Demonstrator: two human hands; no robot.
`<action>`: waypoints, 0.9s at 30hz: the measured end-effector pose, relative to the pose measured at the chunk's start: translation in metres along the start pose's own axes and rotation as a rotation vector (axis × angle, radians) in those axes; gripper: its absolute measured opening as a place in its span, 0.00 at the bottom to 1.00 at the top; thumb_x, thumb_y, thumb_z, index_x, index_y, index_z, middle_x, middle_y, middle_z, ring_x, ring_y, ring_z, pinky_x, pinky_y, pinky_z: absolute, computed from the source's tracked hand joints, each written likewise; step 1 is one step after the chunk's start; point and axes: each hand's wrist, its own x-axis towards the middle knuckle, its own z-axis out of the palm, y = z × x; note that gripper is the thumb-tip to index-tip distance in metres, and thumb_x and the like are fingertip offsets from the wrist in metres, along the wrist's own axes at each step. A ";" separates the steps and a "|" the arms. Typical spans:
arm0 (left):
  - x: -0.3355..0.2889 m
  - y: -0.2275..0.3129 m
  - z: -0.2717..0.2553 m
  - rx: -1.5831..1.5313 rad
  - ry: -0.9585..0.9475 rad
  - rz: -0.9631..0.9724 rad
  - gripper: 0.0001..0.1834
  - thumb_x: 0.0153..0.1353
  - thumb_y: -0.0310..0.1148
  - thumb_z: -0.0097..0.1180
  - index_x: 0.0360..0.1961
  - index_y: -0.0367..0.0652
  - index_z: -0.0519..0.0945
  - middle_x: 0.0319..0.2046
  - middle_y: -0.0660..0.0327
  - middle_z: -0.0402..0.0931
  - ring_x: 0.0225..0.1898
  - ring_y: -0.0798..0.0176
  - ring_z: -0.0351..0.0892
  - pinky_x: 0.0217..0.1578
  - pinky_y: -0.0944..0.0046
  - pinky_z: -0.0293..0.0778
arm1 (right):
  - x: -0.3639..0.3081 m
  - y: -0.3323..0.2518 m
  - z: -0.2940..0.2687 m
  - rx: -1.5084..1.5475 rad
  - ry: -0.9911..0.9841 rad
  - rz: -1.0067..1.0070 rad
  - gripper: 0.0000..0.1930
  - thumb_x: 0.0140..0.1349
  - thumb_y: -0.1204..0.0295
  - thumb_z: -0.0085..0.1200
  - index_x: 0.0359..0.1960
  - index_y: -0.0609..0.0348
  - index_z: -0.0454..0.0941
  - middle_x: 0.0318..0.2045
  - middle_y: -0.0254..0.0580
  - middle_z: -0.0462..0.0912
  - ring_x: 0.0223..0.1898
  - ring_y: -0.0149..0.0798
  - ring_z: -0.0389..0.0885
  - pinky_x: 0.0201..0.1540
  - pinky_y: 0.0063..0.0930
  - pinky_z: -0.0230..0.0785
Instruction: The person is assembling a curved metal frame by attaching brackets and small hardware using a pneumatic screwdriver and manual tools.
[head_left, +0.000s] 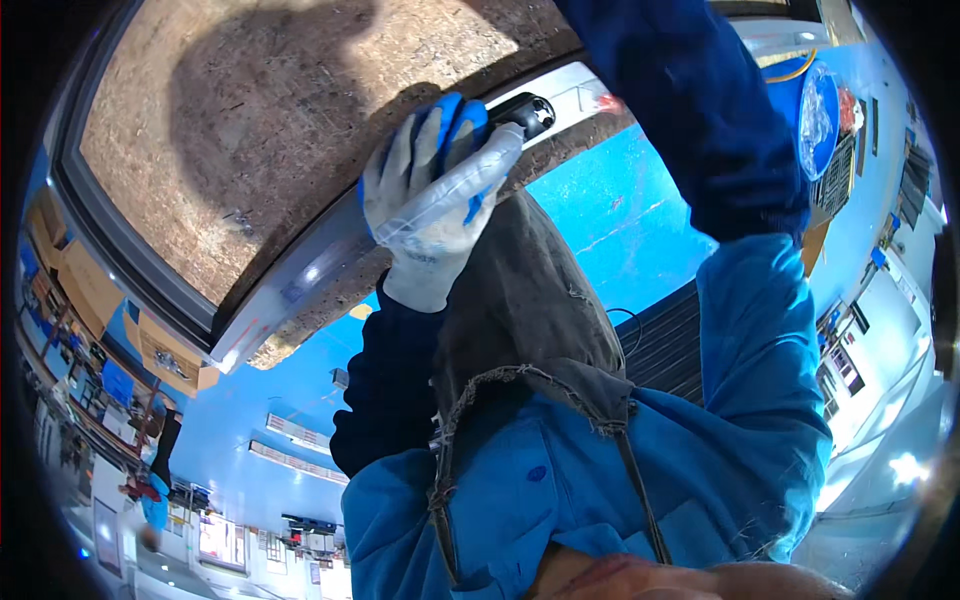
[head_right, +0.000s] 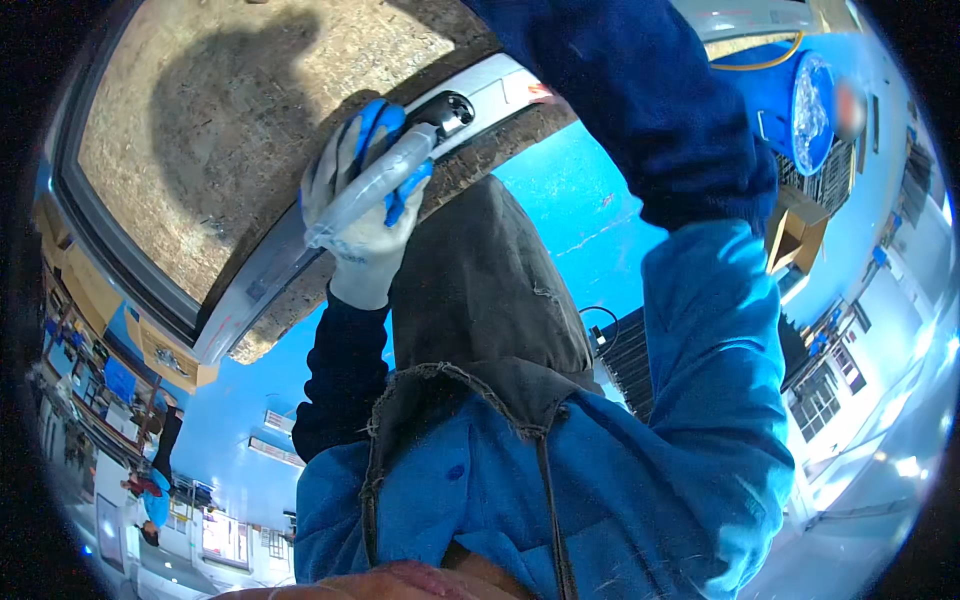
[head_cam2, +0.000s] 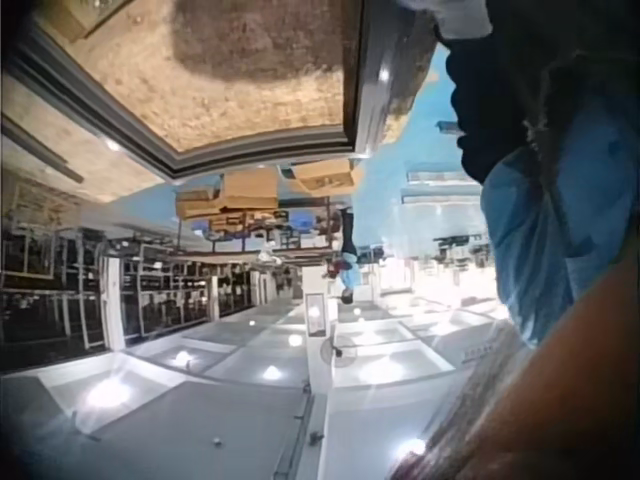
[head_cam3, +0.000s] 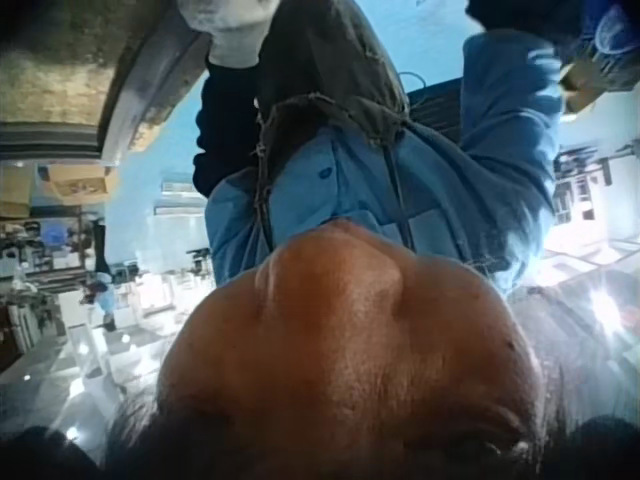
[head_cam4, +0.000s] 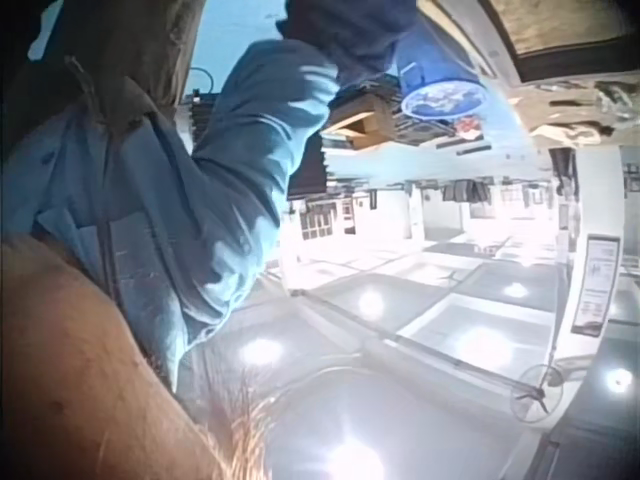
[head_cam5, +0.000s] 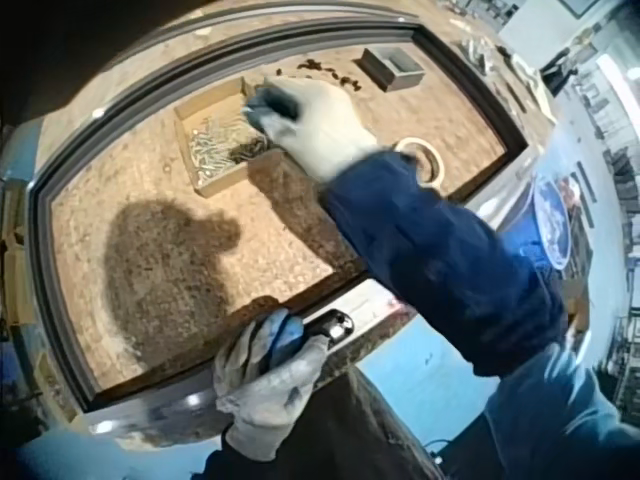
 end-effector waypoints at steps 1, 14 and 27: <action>0.004 0.002 0.002 -0.029 -0.011 0.014 0.27 0.50 0.45 0.58 0.53 0.54 0.75 0.53 0.64 0.71 0.53 0.57 0.70 0.50 0.55 0.67 | -0.024 -0.017 -0.029 0.011 -0.034 0.185 0.08 0.55 0.73 0.52 0.36 0.61 0.76 0.26 0.52 0.77 0.28 0.43 0.77 0.34 0.29 0.68; 0.002 -0.002 0.005 0.110 0.021 0.060 0.25 0.51 0.46 0.60 0.50 0.50 0.76 0.47 0.59 0.76 0.45 0.54 0.77 0.44 0.53 0.70 | -0.183 -0.063 -0.064 0.872 0.005 0.754 0.26 0.59 0.59 0.57 0.49 0.71 0.73 0.36 0.39 0.79 0.35 0.25 0.75 0.38 0.17 0.67; 0.004 -0.003 0.009 0.083 0.118 0.078 0.25 0.50 0.46 0.62 0.50 0.52 0.77 0.47 0.63 0.76 0.46 0.58 0.77 0.46 0.55 0.70 | -0.199 -0.058 -0.037 0.013 0.032 0.016 0.14 0.50 0.69 0.62 0.35 0.65 0.78 0.37 0.53 0.82 0.42 0.49 0.81 0.48 0.36 0.70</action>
